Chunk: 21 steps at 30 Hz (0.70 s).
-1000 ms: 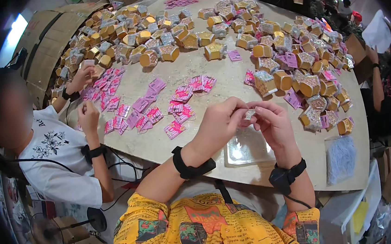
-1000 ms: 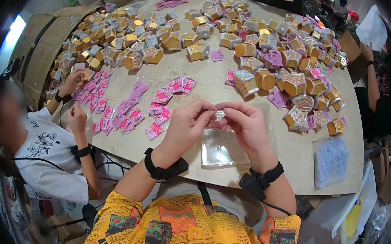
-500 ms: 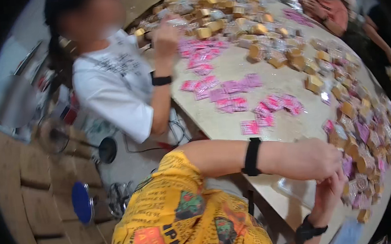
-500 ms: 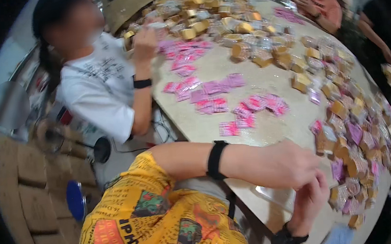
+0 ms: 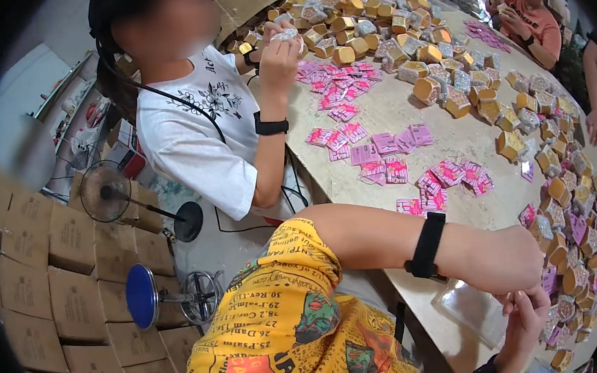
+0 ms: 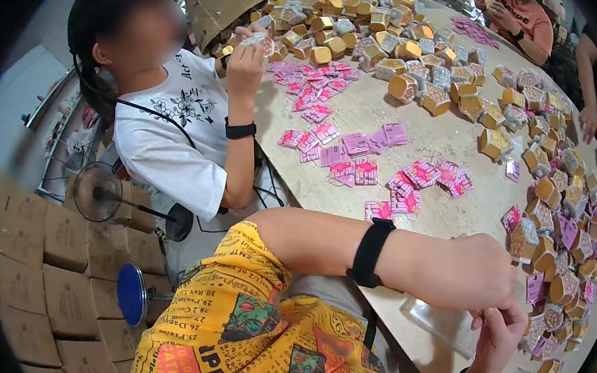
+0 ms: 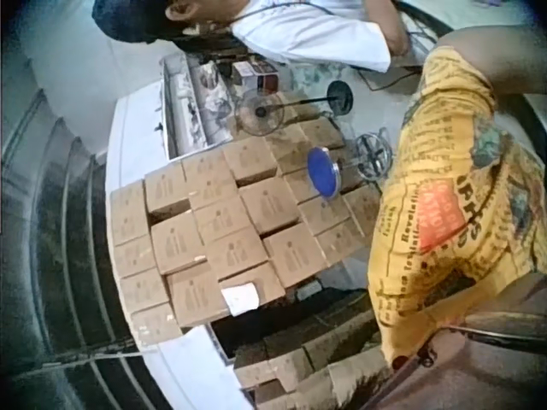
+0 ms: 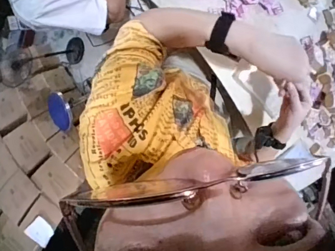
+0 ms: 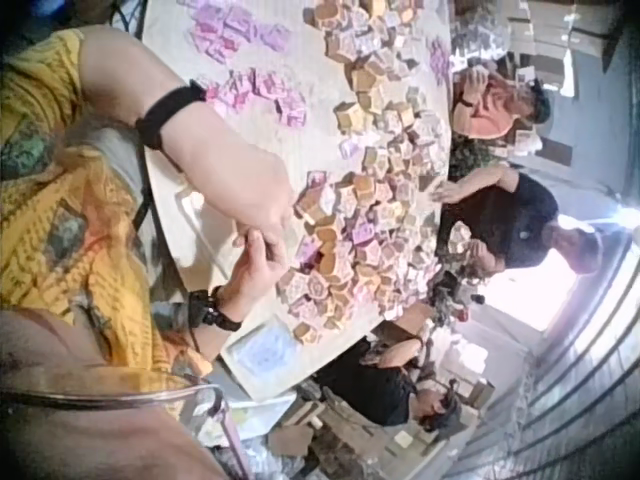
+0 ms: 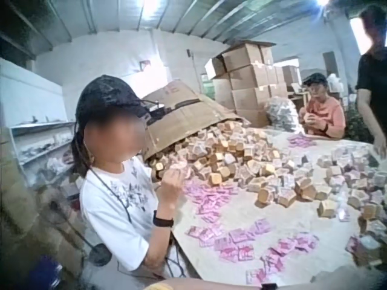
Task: The person sits at a table and repeatedly picks up small, individually wrapped candies and pink labels. They place each candy into a clear plastic bag, insert a label, and set the finished package on the table. The process is repeated continuously with other workers visible in the background.
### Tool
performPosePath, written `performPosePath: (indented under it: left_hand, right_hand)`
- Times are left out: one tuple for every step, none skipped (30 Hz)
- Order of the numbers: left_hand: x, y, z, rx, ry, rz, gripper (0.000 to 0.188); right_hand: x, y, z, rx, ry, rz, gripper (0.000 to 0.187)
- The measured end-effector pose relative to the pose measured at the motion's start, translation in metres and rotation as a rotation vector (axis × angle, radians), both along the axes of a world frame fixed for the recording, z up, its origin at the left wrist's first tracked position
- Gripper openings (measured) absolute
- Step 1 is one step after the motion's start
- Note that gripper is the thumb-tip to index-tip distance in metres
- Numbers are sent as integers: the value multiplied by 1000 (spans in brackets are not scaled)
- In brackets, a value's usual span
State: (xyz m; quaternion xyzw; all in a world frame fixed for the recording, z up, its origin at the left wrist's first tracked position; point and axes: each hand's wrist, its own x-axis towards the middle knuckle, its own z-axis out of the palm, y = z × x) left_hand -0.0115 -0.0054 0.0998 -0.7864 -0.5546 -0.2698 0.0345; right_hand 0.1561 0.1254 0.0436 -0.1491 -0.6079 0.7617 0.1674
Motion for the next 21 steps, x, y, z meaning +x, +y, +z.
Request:
performPosePath:
  left_hand:
    - [-1,6,-4,-31,-81,8,13]
    - [-1,13,-11,-63,-163,15,13]
    - [0,17,-15,-96,-238,42,13]
    - [1,21,-18,-118,-335,92,13]
    - [1,25,-20,-140,-431,138,14]
    - [1,31,-21,-158,-524,174,14]
    - [2,35,-24,-123,-575,164,14]
    - [2,38,-29,-90,-627,150,14]
    - [-1,44,-27,-48,-665,124,15]
    - [-1,51,-26,-98,-738,122,16]
    - [-4,53,-25,-155,-810,116,17]
    - [-7,54,-18,-187,-832,129,18]
    - [-11,52,-13,-227,-861,143,19]
    - [-11,52,-9,-295,-923,136,19]
    - [-15,51,-12,-354,-1030,147,18]
    - [-18,53,-14,-422,-1127,152,17]
    - [-19,56,-14,-452,-1180,121,15]
    - [-16,60,-6,-525,-1122,180,13]
    - [-14,67,-10,-563,-1149,155,13]
    - [-14,75,-19,-601,-1177,135,13]
    - [-16,80,-24,-632,-1208,128,13]
  right_hand:
    - [1,2,1,98,4,-22,5]
    - [2,3,2,196,7,-45,6]
    - [1,2,5,291,19,-49,6]
    - [1,0,8,413,10,-109,5]
    - [2,-5,12,535,1,-172,5]
    - [1,-6,16,662,-7,-247,5]
    - [1,-4,17,856,27,-262,6]
    - [2,-2,17,1050,58,-279,12]
    - [1,1,22,1255,97,-310,17]
    - [3,1,27,1307,79,-327,25]
    - [-2,4,30,1387,80,-317,26]
    - [-9,9,30,1517,144,-363,27]
    - [-13,12,33,1569,187,-354,27]
    - [-16,16,36,1639,236,-370,28]
    - [-20,20,36,1607,201,-279,28]
    - [-21,23,38,1631,231,-269,27]
    - [-23,29,34,1678,280,-300,30]
    - [-20,35,32,1665,270,-296,32]
    - [-18,39,27,1652,257,-290,33]
    - [-13,43,24,1623,206,-277,32]
    - [-12,46,21,1588,167,-254,32]
